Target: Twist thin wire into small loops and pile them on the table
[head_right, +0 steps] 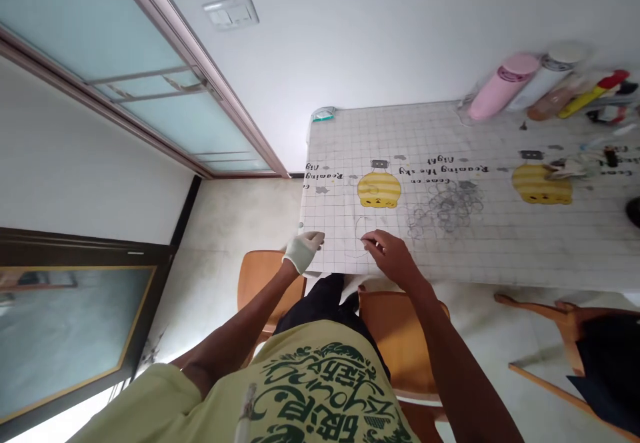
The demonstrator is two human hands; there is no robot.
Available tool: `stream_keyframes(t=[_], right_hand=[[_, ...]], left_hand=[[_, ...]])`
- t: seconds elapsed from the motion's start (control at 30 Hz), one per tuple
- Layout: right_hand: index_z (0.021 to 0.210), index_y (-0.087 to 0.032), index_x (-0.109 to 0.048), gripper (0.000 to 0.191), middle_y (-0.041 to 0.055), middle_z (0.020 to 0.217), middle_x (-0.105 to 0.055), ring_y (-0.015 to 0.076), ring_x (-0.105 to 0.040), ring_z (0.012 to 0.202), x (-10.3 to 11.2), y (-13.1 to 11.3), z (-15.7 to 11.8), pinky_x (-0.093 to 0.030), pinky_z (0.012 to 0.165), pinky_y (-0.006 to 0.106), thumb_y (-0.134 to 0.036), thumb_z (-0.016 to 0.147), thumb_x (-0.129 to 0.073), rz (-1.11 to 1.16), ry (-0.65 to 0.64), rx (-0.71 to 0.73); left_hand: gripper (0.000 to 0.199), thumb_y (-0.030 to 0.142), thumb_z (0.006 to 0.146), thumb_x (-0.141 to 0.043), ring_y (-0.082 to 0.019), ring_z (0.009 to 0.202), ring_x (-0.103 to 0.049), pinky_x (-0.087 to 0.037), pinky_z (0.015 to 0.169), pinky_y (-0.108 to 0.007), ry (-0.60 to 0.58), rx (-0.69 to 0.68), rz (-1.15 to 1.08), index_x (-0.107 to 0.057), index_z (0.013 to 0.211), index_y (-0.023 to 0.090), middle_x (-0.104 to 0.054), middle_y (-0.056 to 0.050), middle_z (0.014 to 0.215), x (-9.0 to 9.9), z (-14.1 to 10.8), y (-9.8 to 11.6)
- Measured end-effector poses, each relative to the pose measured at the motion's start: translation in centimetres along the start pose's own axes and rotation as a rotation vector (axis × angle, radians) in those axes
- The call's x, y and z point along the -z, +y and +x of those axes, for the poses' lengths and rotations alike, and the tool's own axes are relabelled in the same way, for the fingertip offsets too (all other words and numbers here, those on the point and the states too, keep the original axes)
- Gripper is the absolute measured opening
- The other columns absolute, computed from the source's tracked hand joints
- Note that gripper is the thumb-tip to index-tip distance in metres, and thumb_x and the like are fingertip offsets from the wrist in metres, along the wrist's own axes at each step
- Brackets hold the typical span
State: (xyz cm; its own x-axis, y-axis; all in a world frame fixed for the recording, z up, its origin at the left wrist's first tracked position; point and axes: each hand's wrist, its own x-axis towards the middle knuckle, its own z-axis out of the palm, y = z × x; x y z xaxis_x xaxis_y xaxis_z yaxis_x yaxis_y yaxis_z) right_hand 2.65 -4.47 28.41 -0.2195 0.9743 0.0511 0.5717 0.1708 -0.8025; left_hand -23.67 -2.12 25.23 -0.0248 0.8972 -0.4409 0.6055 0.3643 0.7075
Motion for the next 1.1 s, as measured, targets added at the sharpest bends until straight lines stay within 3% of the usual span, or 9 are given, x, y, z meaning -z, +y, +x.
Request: stream_keyframes(t=[0.17, 0.37, 0.47, 0.63, 0.77, 0.93, 1.1], right_hand=[[0.098, -0.025, -0.075, 0.02, 0.0046, 0.093, -0.078, 0.023, -0.07, 0.084, 0.2, 3.6, 7.5, -0.054, 0.072, 0.035, -0.042, 0.096, -0.064, 0.013, 0.078, -0.046], [0.093, -0.024, -0.075, 0.024, 0.007, 0.101, -0.076, 0.0245, -0.07, 0.092, -0.3, 8.7, 21.3, -0.057, 0.081, 0.039, -0.046, 0.091, -0.067, 0.041, 0.166, -0.01], [0.093, -0.024, -0.075, 0.023, 0.0082, 0.101, -0.076, 0.0253, -0.069, 0.094, -0.9, 11.6, 28.6, -0.056, 0.083, 0.041, -0.045, 0.092, -0.066, -0.009, 0.128, 0.041], [0.091, -0.023, -0.076, 0.018, 0.0098, 0.098, -0.072, 0.0254, -0.065, 0.094, -2.9, 17.1, 39.4, -0.056, 0.081, 0.041, -0.038, 0.092, -0.065, -0.085, 0.04, 0.102], [0.087, -0.021, -0.076, 0.018, 0.0107, 0.093, -0.069, 0.0258, -0.061, 0.096, -5.1, 21.5, 45.8, -0.054, 0.081, 0.04, -0.034, 0.093, -0.065, -0.16, -0.047, 0.149], [0.087, -0.02, -0.076, 0.018, 0.0109, 0.093, -0.067, 0.0247, -0.058, 0.094, -6.3, 25.1, 50.4, -0.052, 0.085, 0.042, -0.031, 0.094, -0.064, -0.203, -0.118, 0.152], [0.085, -0.021, -0.077, 0.017, 0.0102, 0.091, -0.066, 0.0251, -0.056, 0.096, -5.7, 26.3, 52.9, -0.05, 0.092, 0.044, -0.03, 0.093, -0.065, -0.235, -0.113, 0.163]], left_hand=[[0.042, 0.034, 0.101, -0.056, -0.029, 0.129, -0.061, -0.044, 0.112, -0.043, 0.116, -0.025, 0.158, -0.067, 0.138, 0.019, -0.07, -0.015, 0.137, -1.7, 8.6, -2.8], [0.047, 0.031, 0.096, -0.065, -0.031, 0.133, -0.057, -0.044, 0.112, -0.041, 0.124, -0.212, 0.402, -0.061, 0.14, 0.013, -0.06, -0.018, 0.148, -3.6, 19.8, -4.2], [0.052, 0.03, 0.094, -0.067, -0.034, 0.133, -0.056, -0.044, 0.112, -0.044, 0.129, -0.209, 0.421, -0.059, 0.141, 0.009, -0.057, -0.022, 0.149, -4.0, 23.3, -5.8], [0.056, 0.035, 0.091, -0.068, -0.036, 0.136, -0.053, -0.042, 0.115, -0.048, 0.188, -0.317, 0.47, -0.058, 0.14, 0.01, -0.058, -0.021, 0.148, -5.1, 24.9, -8.4], [0.054, 0.037, 0.09, -0.068, -0.036, 0.133, -0.056, -0.045, 0.114, -0.048, 0.195, -0.307, 0.468, -0.06, 0.138, 0.013, -0.06, -0.02, 0.145, -5.6, 25.4, -9.0], [0.055, 0.038, 0.09, -0.068, -0.036, 0.133, -0.057, -0.045, 0.115, -0.049, 0.204, -0.306, 0.454, -0.06, 0.14, 0.014, -0.061, -0.019, 0.144, -5.7, 25.7, -9.4], [0.054, 0.036, 0.089, -0.069, -0.036, 0.132, -0.059, -0.047, 0.115, -0.049, 0.194, -0.305, 0.451, -0.062, 0.138, 0.014, -0.063, -0.019, 0.142, -5.8, 25.8, -9.6]])
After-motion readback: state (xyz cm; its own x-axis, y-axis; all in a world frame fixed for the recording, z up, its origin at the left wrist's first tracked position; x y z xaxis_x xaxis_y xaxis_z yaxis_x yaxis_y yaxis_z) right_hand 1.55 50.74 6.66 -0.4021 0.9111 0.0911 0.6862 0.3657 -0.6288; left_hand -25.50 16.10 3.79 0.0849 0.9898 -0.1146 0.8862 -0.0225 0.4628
